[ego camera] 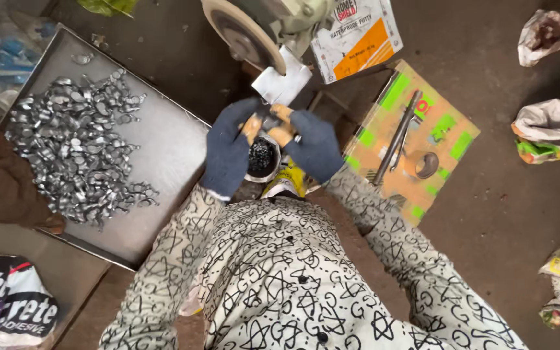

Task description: The person picks small metal pieces one at a time from a tray and holds each against a spinning bench grinder, producing sparks as the edges are ground. Ground pieces are placed into a small container beside the grinder before the next piece is picked up.

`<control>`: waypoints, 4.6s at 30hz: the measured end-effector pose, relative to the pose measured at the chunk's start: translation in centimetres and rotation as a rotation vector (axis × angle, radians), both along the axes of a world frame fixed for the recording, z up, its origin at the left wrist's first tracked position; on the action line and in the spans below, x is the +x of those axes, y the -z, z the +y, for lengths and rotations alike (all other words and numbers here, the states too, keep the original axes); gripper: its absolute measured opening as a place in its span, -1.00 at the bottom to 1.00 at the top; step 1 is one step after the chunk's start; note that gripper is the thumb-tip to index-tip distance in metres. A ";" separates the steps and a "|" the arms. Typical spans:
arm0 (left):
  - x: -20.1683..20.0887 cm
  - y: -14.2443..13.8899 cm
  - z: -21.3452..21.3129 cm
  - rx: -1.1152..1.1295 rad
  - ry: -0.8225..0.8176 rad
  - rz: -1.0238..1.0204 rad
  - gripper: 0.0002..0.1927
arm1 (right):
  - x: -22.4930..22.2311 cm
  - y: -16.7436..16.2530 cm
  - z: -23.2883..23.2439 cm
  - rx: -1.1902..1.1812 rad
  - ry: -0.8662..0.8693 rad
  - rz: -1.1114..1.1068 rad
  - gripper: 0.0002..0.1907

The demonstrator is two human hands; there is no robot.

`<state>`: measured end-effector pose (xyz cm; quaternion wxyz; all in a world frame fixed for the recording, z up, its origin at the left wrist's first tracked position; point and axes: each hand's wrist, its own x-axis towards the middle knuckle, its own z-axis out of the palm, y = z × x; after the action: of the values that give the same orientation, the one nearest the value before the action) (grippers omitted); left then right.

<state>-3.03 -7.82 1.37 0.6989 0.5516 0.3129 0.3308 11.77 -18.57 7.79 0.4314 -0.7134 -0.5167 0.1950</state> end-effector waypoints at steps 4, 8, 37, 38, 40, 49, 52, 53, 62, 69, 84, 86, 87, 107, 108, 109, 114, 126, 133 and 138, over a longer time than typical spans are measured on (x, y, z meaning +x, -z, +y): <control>3.9 -3.4 2.1 0.646 -0.142 0.292 -0.70 | 4.6 -1.4 2.4 -0.039 -0.019 -0.384 -0.71; 5.6 -4.9 4.7 1.054 0.034 0.667 -0.78 | 7.3 -1.2 3.2 -0.163 -0.014 -0.410 -0.69; 6.3 -4.9 3.1 0.963 0.140 0.673 -0.81 | 10.4 0.3 4.5 0.045 -0.228 -0.367 -0.65; 5.6 -5.5 2.9 0.991 0.209 0.661 -0.75 | 8.2 1.4 2.9 0.136 -0.060 -0.100 -0.66; 3.7 -6.1 3.0 1.100 0.331 0.606 -0.61 | 4.6 3.8 0.6 0.277 0.075 0.939 -0.69; -7.8 2.0 15.0 1.437 -0.200 1.314 -0.45 | -5.6 10.1 -2.3 -0.704 0.448 0.493 -0.46; -9.4 2.7 15.0 1.384 0.073 1.377 -0.61 | -6.3 8.8 -1.9 -0.577 0.390 0.554 -0.52; -9.6 3.0 14.0 1.307 0.092 1.356 -0.64 | -6.6 8.1 -1.5 -0.478 0.335 0.493 -0.53; -1.2 -3.5 0.3 0.006 0.022 0.029 -0.68 | -2.2 0.2 0.4 -0.109 0.045 0.295 -0.63; 5.1 -4.7 3.6 1.017 0.116 0.711 -0.72 | 6.6 -1.2 3.2 -0.077 -0.058 -0.587 -0.75; 7.3 -0.6 3.7 1.135 0.053 0.715 -0.68 | 14.9 -1.3 8.4 0.034 -0.662 -0.534 -0.70; 7.4 -1.0 3.3 1.137 0.068 0.719 -0.73 | 15.2 -1.9 9.1 -0.057 -0.685 -0.547 -0.65; 7.4 -1.4 3.0 1.137 0.064 0.738 -0.75 | 14.7 -2.0 9.1 -0.091 -0.712 -0.550 -0.62; -10.6 2.7 9.8 1.202 -0.011 1.425 -0.63 | -7.5 5.2 -2.4 -0.236 0.089 1.404 -0.62; -10.4 2.6 8.6 1.076 0.067 1.277 -0.59 | -7.5 5.0 -1.6 -0.261 0.041 1.214 -0.63; -10.0 2.5 7.2 1.043 0.061 1.151 -0.58 | -7.3 4.7 -0.9 -0.291 0.001 1.026 -0.64; -5.2 -1.0 1.7 1.056 0.196 0.580 -0.49 | -2.8 1.4 0.2 -0.258 -0.114 0.137 -0.62; 5.9 -4.6 3.9 1.165 0.111 0.792 -0.58 | 9.3 -1.3 2.5 -0.062 -0.168 -0.483 -0.69; 6.9 -4.8 4.7 1.057 0.167 0.766 -0.67 | 10.9 -1.7 2.9 -0.069 -0.260 -0.542 -0.65; 7.1 -4.7 4.7 1.106 0.002 0.632 -0.63 | 11.4 -1.6 3.5 -0.085 -0.283 -0.533 -0.64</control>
<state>4.04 -3.13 6.04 0.1850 0.9021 0.2866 0.2642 23.20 -15.04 9.38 0.2187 -0.6779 -0.6972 0.0804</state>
